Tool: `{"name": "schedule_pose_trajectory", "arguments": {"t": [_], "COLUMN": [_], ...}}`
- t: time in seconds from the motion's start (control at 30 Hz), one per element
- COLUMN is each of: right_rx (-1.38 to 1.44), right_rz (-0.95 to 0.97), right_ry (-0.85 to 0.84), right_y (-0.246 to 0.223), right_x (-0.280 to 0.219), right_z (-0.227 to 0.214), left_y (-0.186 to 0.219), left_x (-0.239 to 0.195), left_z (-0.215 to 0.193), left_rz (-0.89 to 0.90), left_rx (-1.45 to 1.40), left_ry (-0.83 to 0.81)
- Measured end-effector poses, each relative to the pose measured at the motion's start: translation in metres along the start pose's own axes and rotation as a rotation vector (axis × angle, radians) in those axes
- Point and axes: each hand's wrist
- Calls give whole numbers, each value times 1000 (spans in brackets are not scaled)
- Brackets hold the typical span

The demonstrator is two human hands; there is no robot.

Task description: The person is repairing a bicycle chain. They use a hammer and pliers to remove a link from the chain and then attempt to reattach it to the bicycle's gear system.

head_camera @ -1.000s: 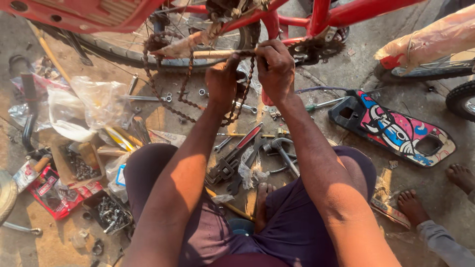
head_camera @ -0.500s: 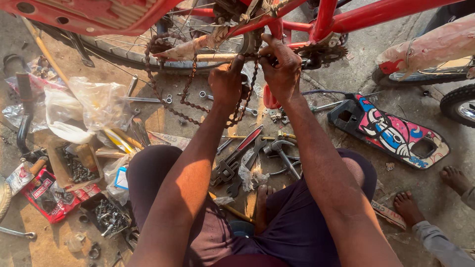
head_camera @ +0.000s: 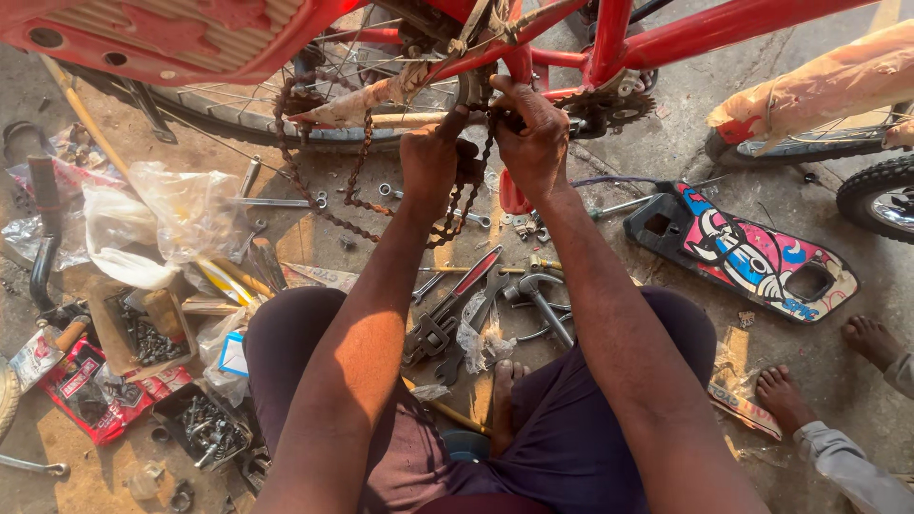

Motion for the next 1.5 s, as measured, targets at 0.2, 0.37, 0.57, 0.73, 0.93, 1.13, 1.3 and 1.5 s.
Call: {"name": "schedule_pose_trajectory", "arguments": {"t": [0.2,0.37,0.57,0.73,0.93,1.13,1.3,1.5], "right_rx": [129,126,93,84,106,-117,-232,-405], "right_rz": [155,125,22,20,7,-119,797,815], "right_ry": [-65,-45,-26,-4,5,-3,-754,-1232], "right_y": [4,5,4,-2,-10,-12,8,36], "right_x": [-5,-5,-1,0,5,-44,-165,-318], "right_z": [2,2,0,0,-2,-27,-54,-56], "left_y": [-3,-5,-6,-6,-8,-2,4,-3], "left_x": [7,11,15,14,17,11,6,17], "left_z": [-2,-4,-2,-5,-8,-4,-2,-8], "left_rz": [-12,-8,-25,-35,14,73,62,250], "left_rx": [22,-15,12,-9,-9,96,200,424], "left_ry": [32,14,66,83,90,131,200,274]}}
Point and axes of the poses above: each hand's wrist, its own x-axis towards the middle knuckle, its own z-axis out of the palm, y = z × x, and after that the axes turned 10 degrees about -z, right-handed
